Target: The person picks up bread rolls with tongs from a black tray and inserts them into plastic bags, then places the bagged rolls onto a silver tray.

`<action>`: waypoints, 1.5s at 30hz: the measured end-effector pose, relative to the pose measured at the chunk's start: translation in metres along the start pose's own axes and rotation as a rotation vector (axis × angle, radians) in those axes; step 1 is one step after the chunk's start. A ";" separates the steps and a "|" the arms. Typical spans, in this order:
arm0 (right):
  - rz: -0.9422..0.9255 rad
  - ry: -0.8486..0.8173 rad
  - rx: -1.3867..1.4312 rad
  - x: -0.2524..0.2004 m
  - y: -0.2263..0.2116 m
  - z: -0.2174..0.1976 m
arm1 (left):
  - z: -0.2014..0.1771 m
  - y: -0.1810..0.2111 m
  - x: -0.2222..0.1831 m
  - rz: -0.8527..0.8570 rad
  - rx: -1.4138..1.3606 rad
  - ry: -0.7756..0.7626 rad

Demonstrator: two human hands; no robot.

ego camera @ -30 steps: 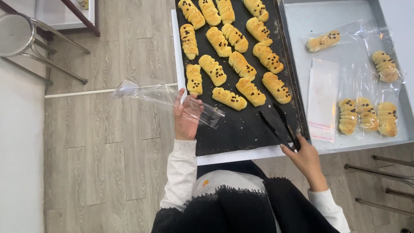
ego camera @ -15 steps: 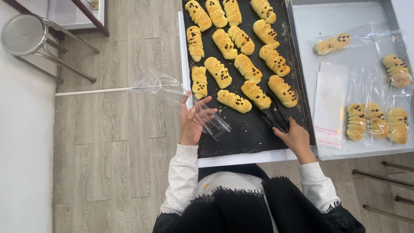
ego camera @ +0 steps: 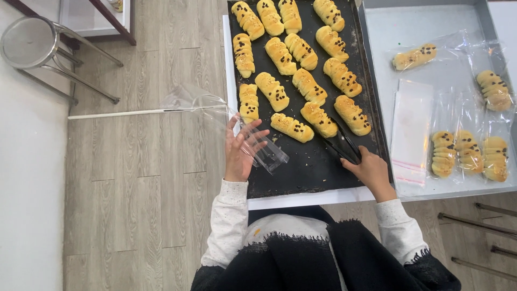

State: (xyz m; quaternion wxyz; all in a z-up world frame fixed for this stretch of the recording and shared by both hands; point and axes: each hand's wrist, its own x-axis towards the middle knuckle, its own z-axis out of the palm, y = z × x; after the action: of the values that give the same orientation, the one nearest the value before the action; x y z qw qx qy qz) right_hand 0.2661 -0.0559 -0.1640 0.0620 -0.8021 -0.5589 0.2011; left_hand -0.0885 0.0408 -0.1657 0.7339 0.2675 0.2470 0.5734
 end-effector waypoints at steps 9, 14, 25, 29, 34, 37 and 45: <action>-0.024 -0.005 0.063 0.004 -0.002 -0.001 | 0.003 -0.002 -0.002 0.001 0.005 0.016; -0.012 0.005 0.084 0.004 -0.004 -0.004 | -0.003 -0.002 -0.003 0.022 -0.026 0.022; -0.003 -0.079 -0.067 -0.003 -0.015 -0.033 | -0.007 0.003 -0.008 0.026 -0.021 0.023; -0.025 -0.091 -0.231 -0.006 -0.010 -0.034 | -0.007 0.000 -0.007 0.031 -0.016 0.016; -0.104 -0.008 -0.357 0.001 0.010 -0.023 | -0.008 -0.002 -0.004 0.020 -0.034 0.013; -0.113 0.006 -0.386 0.000 0.011 -0.024 | -0.009 0.000 -0.006 0.022 -0.028 0.021; -0.076 -0.021 -0.334 0.001 0.004 -0.034 | -0.009 0.003 -0.011 0.022 -0.031 0.033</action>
State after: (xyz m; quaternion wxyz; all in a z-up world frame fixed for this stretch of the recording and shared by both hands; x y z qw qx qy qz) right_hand 0.2828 -0.0520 -0.1349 -0.0703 -0.7773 -0.6152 0.1115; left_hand -0.0992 0.0321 -0.1698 0.7273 0.2497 0.2471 0.5896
